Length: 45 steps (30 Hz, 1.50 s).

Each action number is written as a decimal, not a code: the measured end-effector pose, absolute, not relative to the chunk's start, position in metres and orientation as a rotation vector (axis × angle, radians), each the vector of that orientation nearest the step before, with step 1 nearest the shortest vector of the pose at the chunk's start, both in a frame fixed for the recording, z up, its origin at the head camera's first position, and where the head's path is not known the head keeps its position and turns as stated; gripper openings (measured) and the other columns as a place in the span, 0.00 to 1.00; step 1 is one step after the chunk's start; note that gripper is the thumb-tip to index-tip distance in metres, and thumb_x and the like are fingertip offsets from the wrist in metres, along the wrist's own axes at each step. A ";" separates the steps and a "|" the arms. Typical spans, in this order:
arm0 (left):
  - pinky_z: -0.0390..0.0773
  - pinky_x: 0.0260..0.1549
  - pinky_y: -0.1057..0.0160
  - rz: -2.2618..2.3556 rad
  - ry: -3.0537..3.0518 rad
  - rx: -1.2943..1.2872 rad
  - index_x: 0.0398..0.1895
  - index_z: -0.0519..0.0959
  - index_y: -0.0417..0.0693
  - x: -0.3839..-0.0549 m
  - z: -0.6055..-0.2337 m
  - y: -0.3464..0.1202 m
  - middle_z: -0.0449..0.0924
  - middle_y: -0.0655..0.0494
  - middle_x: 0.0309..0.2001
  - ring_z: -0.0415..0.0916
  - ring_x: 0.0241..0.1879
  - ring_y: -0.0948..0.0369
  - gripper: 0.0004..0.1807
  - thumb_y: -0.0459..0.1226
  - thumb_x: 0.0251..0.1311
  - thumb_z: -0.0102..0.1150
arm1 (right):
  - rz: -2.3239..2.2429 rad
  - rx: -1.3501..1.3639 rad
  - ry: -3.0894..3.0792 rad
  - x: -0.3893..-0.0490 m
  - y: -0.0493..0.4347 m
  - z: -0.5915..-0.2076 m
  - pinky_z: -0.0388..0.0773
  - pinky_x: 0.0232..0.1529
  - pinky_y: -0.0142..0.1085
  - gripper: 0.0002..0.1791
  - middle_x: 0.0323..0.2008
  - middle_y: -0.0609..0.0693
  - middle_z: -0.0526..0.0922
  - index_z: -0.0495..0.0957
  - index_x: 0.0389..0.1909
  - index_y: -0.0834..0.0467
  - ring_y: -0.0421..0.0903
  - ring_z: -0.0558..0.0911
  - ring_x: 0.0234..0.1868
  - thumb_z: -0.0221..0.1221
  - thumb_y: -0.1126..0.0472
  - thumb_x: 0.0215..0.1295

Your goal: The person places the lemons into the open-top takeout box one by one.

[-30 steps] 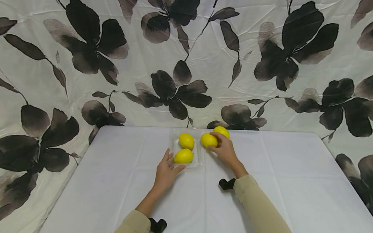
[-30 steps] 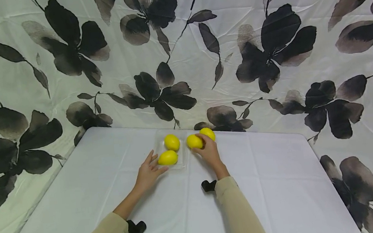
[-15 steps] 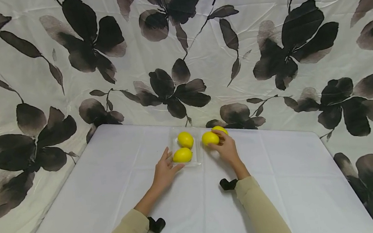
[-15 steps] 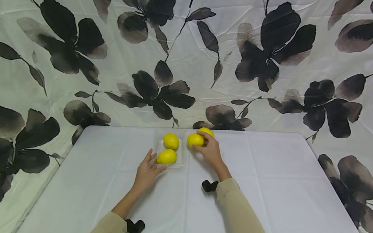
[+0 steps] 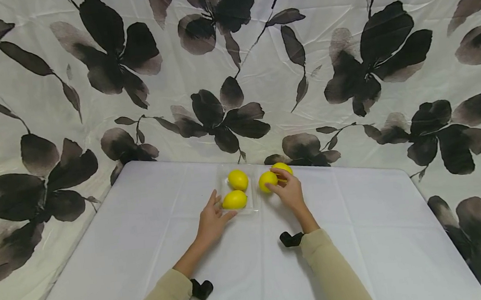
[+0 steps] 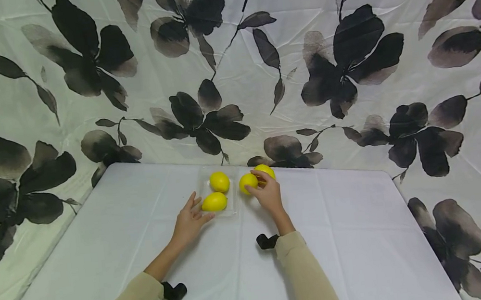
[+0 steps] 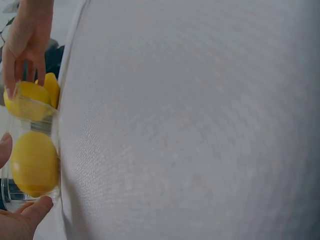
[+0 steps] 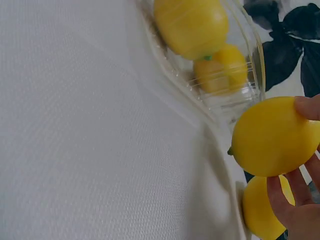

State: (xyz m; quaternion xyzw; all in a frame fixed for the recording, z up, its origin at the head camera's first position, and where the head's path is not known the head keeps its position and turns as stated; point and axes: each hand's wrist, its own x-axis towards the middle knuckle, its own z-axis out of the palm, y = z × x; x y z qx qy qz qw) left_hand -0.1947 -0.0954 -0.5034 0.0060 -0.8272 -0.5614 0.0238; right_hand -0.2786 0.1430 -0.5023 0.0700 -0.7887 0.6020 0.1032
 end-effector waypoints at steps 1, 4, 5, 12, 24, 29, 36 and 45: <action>0.73 0.62 0.45 -1.736 -2.562 0.019 0.77 0.47 0.36 -0.195 -0.503 -0.095 0.62 0.35 0.71 0.67 0.67 0.40 0.51 0.37 0.58 0.69 | 1.773 0.199 -2.330 -0.278 0.143 -0.503 0.79 0.60 0.47 0.24 0.55 0.58 0.81 0.80 0.56 0.62 0.55 0.80 0.54 0.71 0.63 0.57; 0.73 0.62 0.46 -1.736 -2.564 0.012 0.77 0.47 0.36 -0.194 -0.504 -0.096 0.62 0.35 0.71 0.67 0.67 0.41 0.51 0.38 0.58 0.69 | 1.792 0.192 -2.302 -0.276 0.142 -0.502 0.78 0.61 0.47 0.25 0.55 0.58 0.81 0.80 0.55 0.61 0.55 0.80 0.54 0.71 0.62 0.56; 0.73 0.62 0.46 -1.730 -2.568 0.011 0.77 0.47 0.36 -0.194 -0.504 -0.096 0.62 0.35 0.71 0.67 0.67 0.41 0.51 0.38 0.58 0.69 | 1.801 0.204 -2.288 -0.275 0.141 -0.500 0.78 0.61 0.47 0.25 0.55 0.59 0.81 0.80 0.56 0.62 0.55 0.79 0.55 0.71 0.62 0.57; 0.72 0.63 0.46 -1.725 -2.575 0.014 0.78 0.47 0.37 -0.195 -0.503 -0.098 0.62 0.36 0.72 0.66 0.68 0.41 0.52 0.38 0.58 0.70 | 1.887 0.377 -2.241 -0.257 0.131 -0.462 0.76 0.63 0.51 0.26 0.57 0.64 0.79 0.77 0.57 0.69 0.59 0.78 0.58 0.69 0.66 0.58; 0.73 0.62 0.47 -1.735 -2.572 0.002 0.78 0.46 0.37 -0.195 -0.502 -0.096 0.61 0.35 0.72 0.67 0.67 0.40 0.51 0.37 0.59 0.69 | 1.859 0.656 -2.445 -0.238 0.115 -0.442 0.75 0.64 0.52 0.25 0.58 0.62 0.80 0.77 0.58 0.67 0.58 0.77 0.59 0.68 0.65 0.61; 0.74 0.62 0.46 -1.733 -2.578 0.008 0.78 0.46 0.37 -0.195 -0.502 -0.095 0.60 0.36 0.72 0.67 0.67 0.41 0.51 0.37 0.59 0.68 | 1.818 0.751 -2.520 -0.239 0.115 -0.454 0.75 0.64 0.53 0.26 0.59 0.64 0.79 0.76 0.59 0.69 0.59 0.76 0.61 0.67 0.66 0.60; 0.73 0.62 0.46 -1.725 -2.584 0.027 0.78 0.47 0.38 -0.197 -0.500 -0.096 0.61 0.38 0.73 0.67 0.67 0.42 0.51 0.37 0.59 0.69 | 1.740 0.772 -2.512 -0.254 0.112 -0.483 0.76 0.63 0.51 0.21 0.55 0.60 0.82 0.80 0.55 0.63 0.57 0.79 0.58 0.67 0.60 0.63; 0.72 0.63 0.48 -1.755 -2.583 0.017 0.78 0.46 0.38 -0.197 -0.500 -0.095 0.59 0.37 0.73 0.65 0.68 0.41 0.51 0.38 0.59 0.69 | 1.499 0.745 -2.554 -0.254 0.108 -0.489 0.81 0.57 0.43 0.17 0.49 0.55 0.86 0.83 0.50 0.62 0.50 0.84 0.51 0.66 0.58 0.64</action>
